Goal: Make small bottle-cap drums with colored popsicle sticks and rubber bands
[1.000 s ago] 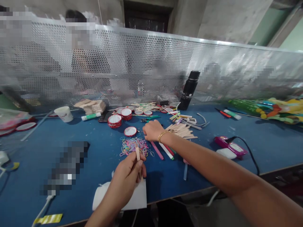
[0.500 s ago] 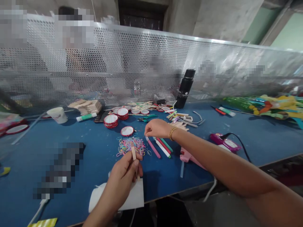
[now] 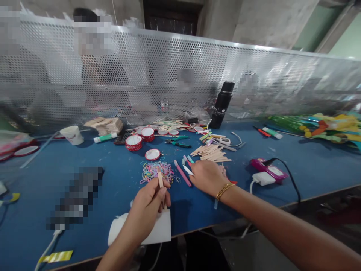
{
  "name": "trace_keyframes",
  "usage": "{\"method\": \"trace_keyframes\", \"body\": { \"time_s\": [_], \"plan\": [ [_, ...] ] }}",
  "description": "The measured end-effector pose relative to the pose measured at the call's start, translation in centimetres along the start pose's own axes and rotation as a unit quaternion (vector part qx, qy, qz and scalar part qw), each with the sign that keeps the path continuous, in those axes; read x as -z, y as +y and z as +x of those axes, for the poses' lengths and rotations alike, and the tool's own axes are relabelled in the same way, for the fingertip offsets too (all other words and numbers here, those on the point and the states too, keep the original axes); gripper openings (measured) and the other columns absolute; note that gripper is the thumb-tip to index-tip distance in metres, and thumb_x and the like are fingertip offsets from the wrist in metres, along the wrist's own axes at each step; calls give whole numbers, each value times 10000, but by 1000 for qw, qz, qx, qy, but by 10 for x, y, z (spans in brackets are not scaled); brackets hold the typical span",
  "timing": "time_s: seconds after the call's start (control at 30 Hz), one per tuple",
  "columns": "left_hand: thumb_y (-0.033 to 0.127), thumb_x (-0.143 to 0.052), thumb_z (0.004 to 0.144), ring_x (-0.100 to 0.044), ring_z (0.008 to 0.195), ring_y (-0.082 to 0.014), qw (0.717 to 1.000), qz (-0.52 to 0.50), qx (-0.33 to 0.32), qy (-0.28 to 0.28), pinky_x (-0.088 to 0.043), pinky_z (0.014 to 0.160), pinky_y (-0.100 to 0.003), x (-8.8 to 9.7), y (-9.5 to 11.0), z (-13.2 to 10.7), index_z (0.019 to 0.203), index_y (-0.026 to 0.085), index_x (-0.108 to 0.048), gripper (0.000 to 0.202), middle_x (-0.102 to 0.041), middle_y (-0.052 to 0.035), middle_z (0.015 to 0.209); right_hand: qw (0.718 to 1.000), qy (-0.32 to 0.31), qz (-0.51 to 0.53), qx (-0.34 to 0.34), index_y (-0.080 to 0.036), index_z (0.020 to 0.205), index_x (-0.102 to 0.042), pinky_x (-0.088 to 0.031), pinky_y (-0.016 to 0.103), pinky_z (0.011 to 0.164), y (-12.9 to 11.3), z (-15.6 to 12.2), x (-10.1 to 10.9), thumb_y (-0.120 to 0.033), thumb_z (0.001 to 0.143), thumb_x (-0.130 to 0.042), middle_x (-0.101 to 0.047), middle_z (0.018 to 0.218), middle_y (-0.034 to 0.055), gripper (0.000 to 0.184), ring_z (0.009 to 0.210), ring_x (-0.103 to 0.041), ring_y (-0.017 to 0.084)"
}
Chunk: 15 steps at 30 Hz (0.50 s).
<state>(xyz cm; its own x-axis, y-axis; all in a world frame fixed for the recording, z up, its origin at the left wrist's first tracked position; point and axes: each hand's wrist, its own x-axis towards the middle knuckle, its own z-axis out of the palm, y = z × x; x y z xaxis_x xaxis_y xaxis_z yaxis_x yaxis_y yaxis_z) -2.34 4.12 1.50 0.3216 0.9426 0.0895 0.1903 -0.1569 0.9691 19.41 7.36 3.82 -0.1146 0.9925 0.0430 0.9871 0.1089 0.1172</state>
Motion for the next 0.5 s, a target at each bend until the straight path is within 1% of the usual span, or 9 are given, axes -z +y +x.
{"method": "trace_keyframes", "body": {
  "time_s": [0.1,0.17,0.27,0.37,0.4,0.43,0.47,0.5],
  "plan": [
    [393,-530,946,-496,533,-138,1000,5,6,-6,-388,540,-260,0,0,0,1016,197,-580,214,-669,2,660,1000,1,5,-7,-121,1073,-777,-527,363,836,-1,3,-3,-285,934,-574,-786,1080,190,296,1022,-754,319],
    [395,-531,947,-495,532,-138,1000,6,10,-9,-387,538,-260,0,0,0,1018,193,-584,221,-672,-1,662,1000,1,10,-14,-121,1041,-782,-521,355,816,2,3,-1,-284,919,-581,-791,1057,186,286,1004,-756,316],
    [400,-530,959,-489,530,-132,1000,-1,16,-16,-384,539,-257,1,-2,-1,1040,191,-594,234,-669,3,668,999,-1,20,-28,-136,944,-781,-502,334,776,13,-4,11,-281,898,-600,-798,993,171,236,951,-756,296],
    [412,-535,975,-493,538,-131,1000,-16,14,-22,-380,541,-252,1,-4,0,1050,197,-606,239,-671,3,679,998,12,38,-39,-180,887,-741,-476,313,750,25,-22,28,-280,922,-592,-793,914,105,183,883,-737,250],
    [415,-536,978,-496,541,-130,1000,-18,13,-21,-380,541,-251,1,-4,0,1034,198,-610,236,-673,1,684,997,25,60,-39,-199,872,-719,-468,302,738,28,-30,31,-284,935,-587,-784,889,71,169,851,-724,223],
    [417,-538,979,-501,545,-130,1000,-19,10,-19,-383,542,-250,1,-3,0,1009,198,-614,233,-675,-2,690,990,54,120,-41,-211,848,-697,-461,292,720,29,-39,33,-286,932,-602,-766,841,44,148,803,-704,198],
    [419,-539,980,-506,551,-130,1000,-18,8,-17,-386,544,-249,0,-3,0,979,198,-614,233,-679,-6,699,976,82,199,-30,-222,859,-684,-460,280,699,28,-48,32,-294,924,-619,-747,808,20,117,759,-685,176],
    [421,-540,980,-511,554,-130,1000,-16,7,-16,-390,546,-249,0,-2,0,950,198,-610,236,-684,-10,706,950,116,289,-16,-232,925,-679,-466,269,682,25,-56,30,-296,922,-622,-730,788,0,85,718,-665,158]
  ]
}}
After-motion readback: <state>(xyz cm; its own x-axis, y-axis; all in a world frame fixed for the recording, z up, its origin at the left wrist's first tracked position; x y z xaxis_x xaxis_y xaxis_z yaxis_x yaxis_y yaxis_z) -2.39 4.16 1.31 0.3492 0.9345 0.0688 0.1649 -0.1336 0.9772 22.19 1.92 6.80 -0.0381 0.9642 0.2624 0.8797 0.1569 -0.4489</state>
